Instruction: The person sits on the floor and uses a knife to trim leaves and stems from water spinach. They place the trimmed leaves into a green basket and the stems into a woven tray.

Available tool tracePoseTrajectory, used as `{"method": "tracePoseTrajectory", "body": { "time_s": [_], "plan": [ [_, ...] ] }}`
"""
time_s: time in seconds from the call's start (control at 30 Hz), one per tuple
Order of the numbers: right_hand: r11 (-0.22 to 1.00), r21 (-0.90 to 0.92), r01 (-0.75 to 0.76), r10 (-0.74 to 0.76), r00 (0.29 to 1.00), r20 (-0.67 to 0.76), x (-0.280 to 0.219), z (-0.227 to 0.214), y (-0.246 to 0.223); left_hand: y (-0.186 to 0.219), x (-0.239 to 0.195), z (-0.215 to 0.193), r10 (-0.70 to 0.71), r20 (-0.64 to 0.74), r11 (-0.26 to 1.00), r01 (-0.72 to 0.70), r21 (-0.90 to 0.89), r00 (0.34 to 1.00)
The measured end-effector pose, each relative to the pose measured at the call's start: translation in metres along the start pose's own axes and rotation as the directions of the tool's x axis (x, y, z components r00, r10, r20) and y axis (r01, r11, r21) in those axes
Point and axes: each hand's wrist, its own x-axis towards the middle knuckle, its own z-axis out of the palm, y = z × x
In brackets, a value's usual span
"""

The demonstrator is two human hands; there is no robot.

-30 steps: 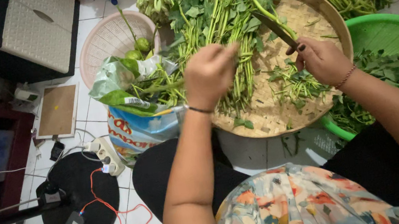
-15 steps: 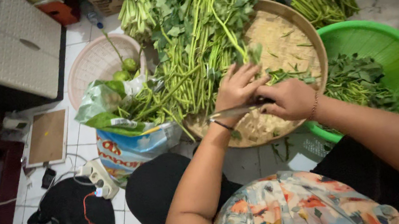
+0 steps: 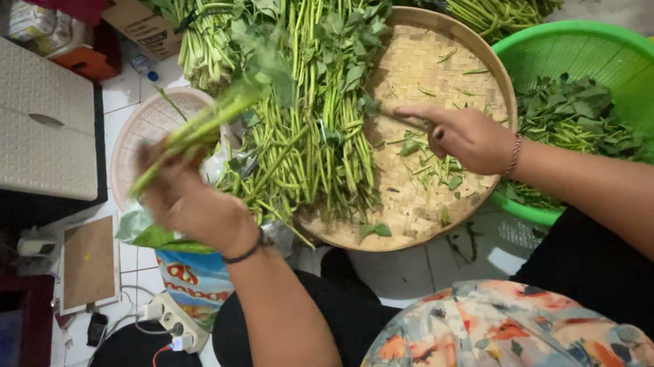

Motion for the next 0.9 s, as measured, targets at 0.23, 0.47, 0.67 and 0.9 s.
{"method": "tracePoseTrajectory", "body": {
  "time_s": [0.23, 0.47, 0.67, 0.9],
  "plan": [
    [0.805, 0.569, -0.168, 0.235, 0.971, -0.045, -0.020, 0.021, -0.026, -0.042, -0.072, 0.037, -0.373, 0.396, 0.922, 0.285, 0.264, 0.839],
    [0.478, 0.744, -0.466, 0.548, 0.821, 0.162, -0.022, 0.039, -0.030, -0.054, -0.115, 0.056, -0.353, 0.564, 0.936, 0.274, 0.223, 0.746],
    [0.197, 0.797, -0.571, 0.668, 0.673, 0.317, -0.016, 0.032, -0.035, -0.038, -0.120, 0.072, -0.346, 0.568, 0.935, 0.228, 0.270, 0.747],
    [0.127, 0.820, -0.558, 0.562, 0.722, 0.404, -0.027, 0.016, -0.056, 0.024, -0.119, 0.073, -0.134, 0.649, 0.949, -0.090, 0.300, 0.749]
  ]
}}
